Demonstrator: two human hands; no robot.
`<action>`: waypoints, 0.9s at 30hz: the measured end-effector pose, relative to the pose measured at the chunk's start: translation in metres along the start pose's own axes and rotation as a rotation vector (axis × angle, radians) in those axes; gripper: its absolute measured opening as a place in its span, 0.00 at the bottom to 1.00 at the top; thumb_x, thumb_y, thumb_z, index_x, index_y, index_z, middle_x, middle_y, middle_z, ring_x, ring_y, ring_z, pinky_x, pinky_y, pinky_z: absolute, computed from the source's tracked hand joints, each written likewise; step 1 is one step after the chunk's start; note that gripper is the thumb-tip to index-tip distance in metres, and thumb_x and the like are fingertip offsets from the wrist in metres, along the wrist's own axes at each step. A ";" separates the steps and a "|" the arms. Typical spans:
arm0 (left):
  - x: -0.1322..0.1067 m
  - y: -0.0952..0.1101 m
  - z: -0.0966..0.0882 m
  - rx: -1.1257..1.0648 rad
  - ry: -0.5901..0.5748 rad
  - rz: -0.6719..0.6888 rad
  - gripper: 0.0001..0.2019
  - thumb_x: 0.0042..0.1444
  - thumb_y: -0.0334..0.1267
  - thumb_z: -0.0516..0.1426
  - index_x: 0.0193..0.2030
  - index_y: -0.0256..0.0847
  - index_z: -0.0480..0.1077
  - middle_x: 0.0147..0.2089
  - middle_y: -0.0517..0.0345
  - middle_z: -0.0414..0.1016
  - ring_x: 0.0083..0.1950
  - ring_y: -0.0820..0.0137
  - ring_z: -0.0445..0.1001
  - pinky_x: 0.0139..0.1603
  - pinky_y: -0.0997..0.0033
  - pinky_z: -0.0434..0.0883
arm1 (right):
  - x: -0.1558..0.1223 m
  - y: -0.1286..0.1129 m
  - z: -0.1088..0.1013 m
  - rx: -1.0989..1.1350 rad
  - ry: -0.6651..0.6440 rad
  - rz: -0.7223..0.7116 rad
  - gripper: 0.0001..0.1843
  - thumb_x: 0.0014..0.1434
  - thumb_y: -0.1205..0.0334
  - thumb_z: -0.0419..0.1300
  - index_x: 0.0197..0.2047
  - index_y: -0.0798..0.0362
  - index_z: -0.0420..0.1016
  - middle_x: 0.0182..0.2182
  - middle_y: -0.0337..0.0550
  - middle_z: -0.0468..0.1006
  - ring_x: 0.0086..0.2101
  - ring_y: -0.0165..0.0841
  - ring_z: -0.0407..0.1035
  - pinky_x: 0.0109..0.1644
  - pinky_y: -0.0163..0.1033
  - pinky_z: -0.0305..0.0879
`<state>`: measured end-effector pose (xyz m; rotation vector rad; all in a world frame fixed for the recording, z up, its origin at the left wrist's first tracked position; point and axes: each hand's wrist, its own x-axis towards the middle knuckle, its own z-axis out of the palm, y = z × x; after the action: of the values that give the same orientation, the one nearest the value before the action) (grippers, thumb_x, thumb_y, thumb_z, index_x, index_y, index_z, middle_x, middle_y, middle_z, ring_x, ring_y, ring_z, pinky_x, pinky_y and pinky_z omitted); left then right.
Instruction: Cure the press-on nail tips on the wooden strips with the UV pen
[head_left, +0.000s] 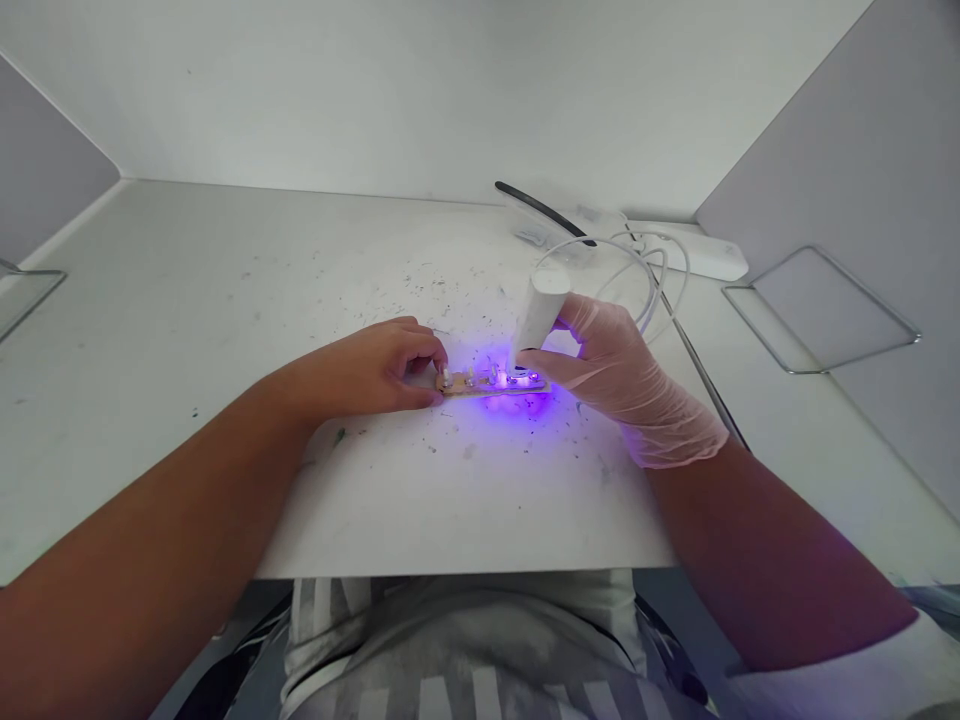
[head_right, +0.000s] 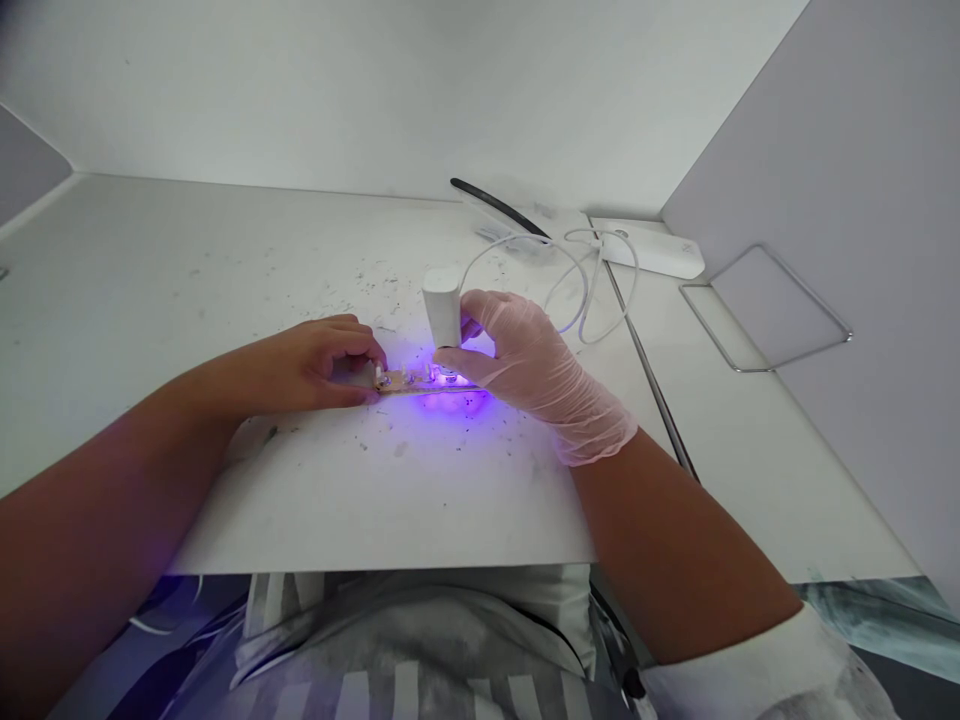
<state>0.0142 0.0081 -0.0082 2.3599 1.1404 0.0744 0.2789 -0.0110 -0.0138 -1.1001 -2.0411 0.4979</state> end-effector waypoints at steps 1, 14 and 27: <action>0.000 0.000 0.000 0.000 -0.002 -0.003 0.13 0.53 0.47 0.60 0.42 0.43 0.76 0.36 0.57 0.67 0.39 0.67 0.66 0.39 0.68 0.65 | 0.000 0.000 0.000 0.000 0.000 -0.002 0.04 0.51 0.64 0.64 0.32 0.51 0.73 0.28 0.34 0.76 0.30 0.29 0.69 0.35 0.38 0.65; -0.001 -0.002 0.001 0.002 -0.002 0.000 0.12 0.54 0.47 0.61 0.42 0.44 0.76 0.36 0.57 0.68 0.39 0.67 0.67 0.39 0.68 0.65 | 0.000 -0.004 0.000 0.021 -0.004 0.015 0.04 0.51 0.65 0.64 0.32 0.51 0.72 0.28 0.35 0.76 0.30 0.30 0.70 0.36 0.39 0.65; -0.001 -0.002 0.001 0.007 0.003 0.002 0.13 0.54 0.47 0.60 0.42 0.44 0.76 0.36 0.57 0.68 0.39 0.68 0.67 0.39 0.68 0.65 | 0.000 -0.003 -0.001 0.010 -0.009 0.007 0.04 0.51 0.65 0.64 0.32 0.51 0.73 0.27 0.35 0.76 0.30 0.30 0.70 0.36 0.40 0.66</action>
<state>0.0127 0.0083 -0.0094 2.3684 1.1410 0.0747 0.2779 -0.0121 -0.0114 -1.1019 -2.0413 0.5170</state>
